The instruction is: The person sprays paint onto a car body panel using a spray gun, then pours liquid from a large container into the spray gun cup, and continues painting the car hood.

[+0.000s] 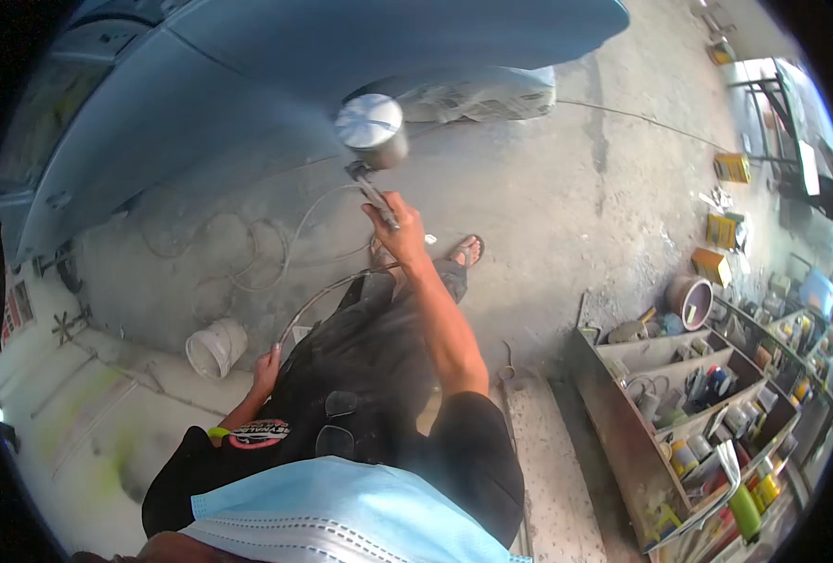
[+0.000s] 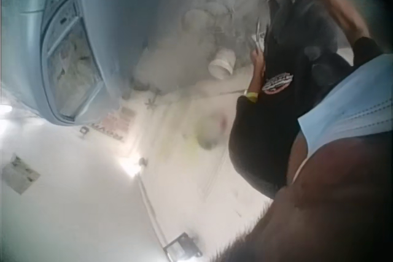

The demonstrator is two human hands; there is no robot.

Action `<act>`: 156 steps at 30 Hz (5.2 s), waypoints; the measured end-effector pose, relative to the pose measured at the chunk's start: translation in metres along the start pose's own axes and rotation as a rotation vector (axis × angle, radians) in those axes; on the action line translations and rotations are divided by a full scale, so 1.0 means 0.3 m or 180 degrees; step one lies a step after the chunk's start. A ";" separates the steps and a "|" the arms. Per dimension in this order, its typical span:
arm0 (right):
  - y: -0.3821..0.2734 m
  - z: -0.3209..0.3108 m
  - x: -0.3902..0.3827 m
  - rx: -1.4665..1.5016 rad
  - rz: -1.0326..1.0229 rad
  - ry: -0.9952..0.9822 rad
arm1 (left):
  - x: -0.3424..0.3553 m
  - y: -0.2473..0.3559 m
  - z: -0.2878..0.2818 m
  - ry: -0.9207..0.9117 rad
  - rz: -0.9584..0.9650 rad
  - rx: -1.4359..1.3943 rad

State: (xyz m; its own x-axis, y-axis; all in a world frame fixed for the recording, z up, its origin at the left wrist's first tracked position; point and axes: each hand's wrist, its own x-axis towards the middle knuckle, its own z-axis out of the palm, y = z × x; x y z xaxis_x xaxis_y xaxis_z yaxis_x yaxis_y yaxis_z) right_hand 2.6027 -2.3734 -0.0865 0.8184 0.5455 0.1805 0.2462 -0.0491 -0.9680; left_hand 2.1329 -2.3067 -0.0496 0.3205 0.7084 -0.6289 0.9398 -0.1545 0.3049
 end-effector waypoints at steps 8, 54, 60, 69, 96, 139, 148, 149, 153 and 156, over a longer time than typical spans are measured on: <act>0.147 -0.521 -0.039 -0.0157 0.0779 0.1621 | 0.106 0.267 0.009 -0.0561 0.0425 -0.0307; -0.090 -0.857 0.124 -0.0997 -0.0042 0.0741 | 0.035 0.416 0.148 -0.0702 0.0283 -0.0876; -0.324 -1.225 0.274 -0.0603 0.0668 0.1090 | 0.253 0.764 0.272 -0.0757 0.0781 -0.0763; -0.717 -1.617 0.669 -0.0012 0.0565 0.1047 | 0.259 1.235 0.284 -0.1167 0.1223 -0.0783; -0.554 -2.599 2.544 -0.0238 -0.0012 0.0086 | 0.244 2.723 1.011 0.0410 0.0968 -0.1760; -0.187 -1.891 3.694 0.0180 0.0727 0.0646 | -0.072 2.964 0.036 -0.0335 0.0299 -0.3617; -0.560 -1.348 3.703 0.0187 0.0512 -0.0235 | -0.072 2.725 0.020 -0.0313 0.0145 -0.4436; -0.611 -1.265 3.702 0.0324 0.0469 -0.0310 | -0.081 2.711 0.013 -0.0187 0.0024 -0.4552; -0.762 -0.903 3.773 0.0702 0.0520 -0.0774 | -0.131 2.652 -0.012 0.0118 0.0048 -0.4753; -0.865 -0.645 3.790 0.0758 0.0222 -0.1005 | -0.151 2.636 -0.030 0.0225 0.0001 -0.5022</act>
State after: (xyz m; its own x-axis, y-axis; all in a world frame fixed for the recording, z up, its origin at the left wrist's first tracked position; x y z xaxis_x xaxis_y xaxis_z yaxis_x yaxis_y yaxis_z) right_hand 3.5697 -1.9023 0.4037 0.6200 0.7799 0.0864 0.0381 0.0800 -0.9961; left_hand 2.8606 -2.4548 0.2265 0.2723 0.7448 -0.6091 -0.1392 0.6569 0.7410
